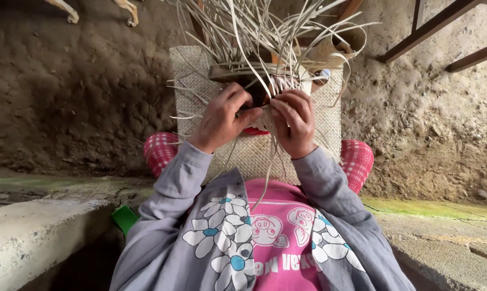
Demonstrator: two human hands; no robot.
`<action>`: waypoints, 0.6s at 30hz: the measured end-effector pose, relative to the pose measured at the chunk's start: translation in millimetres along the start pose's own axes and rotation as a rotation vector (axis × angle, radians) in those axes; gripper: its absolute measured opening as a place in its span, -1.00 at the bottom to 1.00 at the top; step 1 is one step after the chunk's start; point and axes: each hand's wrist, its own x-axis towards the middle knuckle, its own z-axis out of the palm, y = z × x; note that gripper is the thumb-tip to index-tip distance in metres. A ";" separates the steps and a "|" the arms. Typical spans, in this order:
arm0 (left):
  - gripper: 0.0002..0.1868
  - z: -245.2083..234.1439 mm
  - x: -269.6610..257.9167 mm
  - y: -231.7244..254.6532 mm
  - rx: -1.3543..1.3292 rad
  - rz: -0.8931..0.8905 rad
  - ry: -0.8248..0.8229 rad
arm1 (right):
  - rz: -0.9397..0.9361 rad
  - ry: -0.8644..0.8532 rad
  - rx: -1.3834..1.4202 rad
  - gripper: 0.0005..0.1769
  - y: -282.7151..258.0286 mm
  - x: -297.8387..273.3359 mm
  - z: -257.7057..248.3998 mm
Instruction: Tightening and continuing the weave of a basket using thin plant fibers and a small wooden tool.
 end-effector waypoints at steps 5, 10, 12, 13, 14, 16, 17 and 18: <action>-0.70 16.7 2.3 -21.1 -0.339 -0.072 -0.101 | -0.026 0.066 -0.001 -0.89 17.3 -8.5 12.4; -0.72 33.2 -19.5 -56.2 -0.758 -0.174 -0.245 | -0.051 0.084 -0.054 -0.92 21.7 -10.5 16.3; -0.70 27.9 -20.0 -62.9 -0.777 -0.176 -0.304 | -0.081 0.092 -0.038 -0.94 20.1 -7.6 18.4; -0.70 24.4 -19.2 -61.3 -0.778 -0.180 -0.305 | -0.076 0.091 -0.038 -0.94 19.2 -7.2 17.9; -0.70 20.6 -17.4 -60.0 -0.789 -0.195 -0.316 | -0.072 0.086 -0.026 -0.94 19.2 -5.6 17.7; -0.70 14.6 -13.5 -54.2 -0.795 -0.208 -0.326 | -0.071 0.083 -0.012 -0.94 17.7 -3.3 11.0; -0.73 12.9 -11.2 -50.3 -0.772 -0.220 -0.302 | 0.007 0.078 0.092 -0.92 16.9 -2.7 4.7; -0.76 10.2 -10.3 -46.0 -0.751 -0.236 -0.284 | 0.090 0.073 0.195 -0.90 14.3 -3.5 -1.1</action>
